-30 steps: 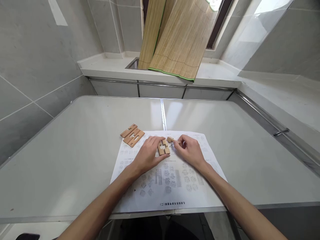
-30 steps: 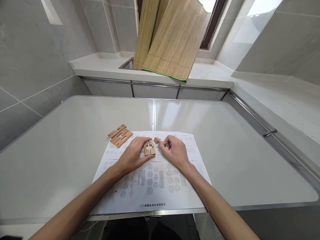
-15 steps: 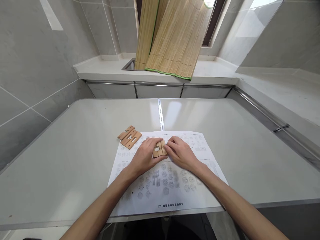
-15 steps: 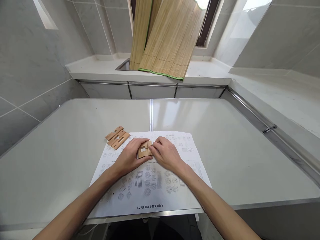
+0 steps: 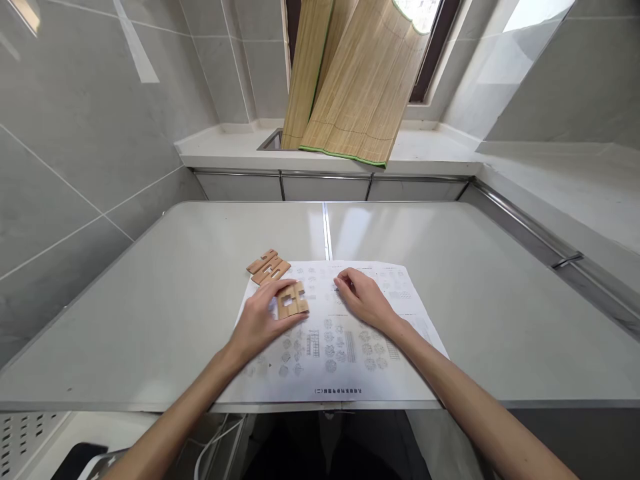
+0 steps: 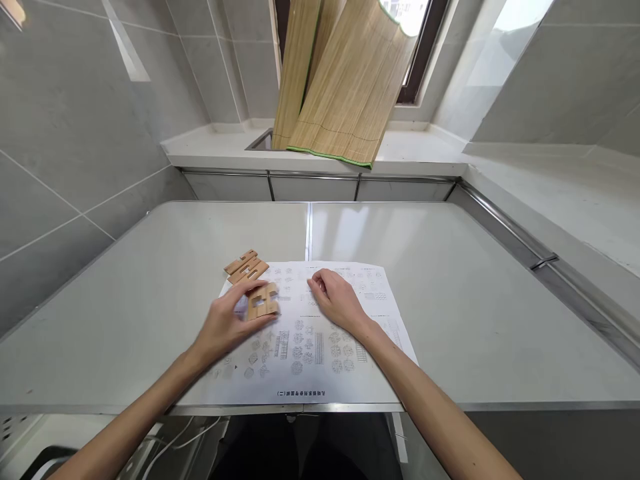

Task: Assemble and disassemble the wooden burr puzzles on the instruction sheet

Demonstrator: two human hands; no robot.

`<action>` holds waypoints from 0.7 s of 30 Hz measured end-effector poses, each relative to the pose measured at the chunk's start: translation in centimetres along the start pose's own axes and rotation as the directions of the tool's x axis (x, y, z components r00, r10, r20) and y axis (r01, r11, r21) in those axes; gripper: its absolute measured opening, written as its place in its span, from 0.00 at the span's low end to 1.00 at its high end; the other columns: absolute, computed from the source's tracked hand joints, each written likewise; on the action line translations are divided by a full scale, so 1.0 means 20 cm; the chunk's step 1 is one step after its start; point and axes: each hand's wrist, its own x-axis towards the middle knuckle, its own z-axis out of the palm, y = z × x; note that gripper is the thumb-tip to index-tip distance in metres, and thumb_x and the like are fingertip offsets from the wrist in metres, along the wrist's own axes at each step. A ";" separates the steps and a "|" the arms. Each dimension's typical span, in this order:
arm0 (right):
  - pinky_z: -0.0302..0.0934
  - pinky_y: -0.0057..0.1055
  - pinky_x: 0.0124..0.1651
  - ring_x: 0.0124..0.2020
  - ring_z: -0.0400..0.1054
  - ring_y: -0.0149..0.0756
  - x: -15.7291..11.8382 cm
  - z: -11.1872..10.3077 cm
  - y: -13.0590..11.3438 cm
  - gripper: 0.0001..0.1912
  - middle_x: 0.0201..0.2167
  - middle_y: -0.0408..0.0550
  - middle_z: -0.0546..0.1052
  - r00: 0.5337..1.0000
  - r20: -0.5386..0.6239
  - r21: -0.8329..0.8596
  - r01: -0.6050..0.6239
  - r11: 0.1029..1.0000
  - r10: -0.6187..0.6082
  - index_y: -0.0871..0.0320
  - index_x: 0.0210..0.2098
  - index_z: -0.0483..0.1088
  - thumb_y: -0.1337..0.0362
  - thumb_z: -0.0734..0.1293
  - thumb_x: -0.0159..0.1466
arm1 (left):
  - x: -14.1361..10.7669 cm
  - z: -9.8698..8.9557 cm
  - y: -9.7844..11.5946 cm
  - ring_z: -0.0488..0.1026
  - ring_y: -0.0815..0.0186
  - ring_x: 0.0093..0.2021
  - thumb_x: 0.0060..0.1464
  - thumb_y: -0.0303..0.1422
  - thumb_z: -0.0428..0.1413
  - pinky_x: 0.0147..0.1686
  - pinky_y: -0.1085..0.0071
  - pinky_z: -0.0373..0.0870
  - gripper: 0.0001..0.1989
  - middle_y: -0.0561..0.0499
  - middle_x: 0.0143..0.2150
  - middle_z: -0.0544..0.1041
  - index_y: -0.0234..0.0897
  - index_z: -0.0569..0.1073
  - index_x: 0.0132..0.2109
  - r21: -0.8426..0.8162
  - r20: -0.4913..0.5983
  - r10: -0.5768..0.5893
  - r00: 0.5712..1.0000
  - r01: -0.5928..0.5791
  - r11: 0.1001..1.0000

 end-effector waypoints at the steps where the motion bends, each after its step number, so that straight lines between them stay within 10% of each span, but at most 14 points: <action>1: 0.63 0.38 0.37 0.34 0.69 0.41 0.00 0.00 -0.01 0.13 0.34 0.46 0.77 1.000 0.002 0.006 0.005 1.000 -0.005 0.52 0.37 0.67 0.55 0.59 0.76 | -0.04 -0.05 -0.01 0.78 0.50 0.57 0.54 0.52 0.68 0.52 0.56 0.78 0.31 0.47 0.57 0.80 0.46 0.73 0.60 0.019 -0.046 -0.036 0.998 0.037 0.999; 8: 0.63 0.37 0.38 0.34 0.69 0.40 0.00 -0.01 -0.01 0.12 0.33 0.46 0.77 0.998 0.014 0.012 0.064 0.998 -0.064 0.52 0.37 0.67 0.57 0.59 0.76 | -0.20 -0.27 -0.14 0.79 0.49 0.53 0.49 0.58 0.68 0.53 0.54 0.77 0.34 0.46 0.56 0.82 0.44 0.77 0.57 0.113 -0.284 -0.315 0.906 0.357 0.927; 21: 0.63 0.36 0.38 0.34 0.71 0.38 0.00 -0.01 0.02 0.11 0.33 0.45 0.78 0.989 0.042 -0.010 0.141 0.990 -0.141 0.54 0.38 0.70 0.61 0.60 0.76 | -0.10 -0.24 -0.19 0.79 0.50 0.51 0.48 0.58 0.67 0.54 0.53 0.77 0.34 0.45 0.54 0.82 0.43 0.77 0.55 0.161 -0.282 -0.373 0.884 0.427 0.890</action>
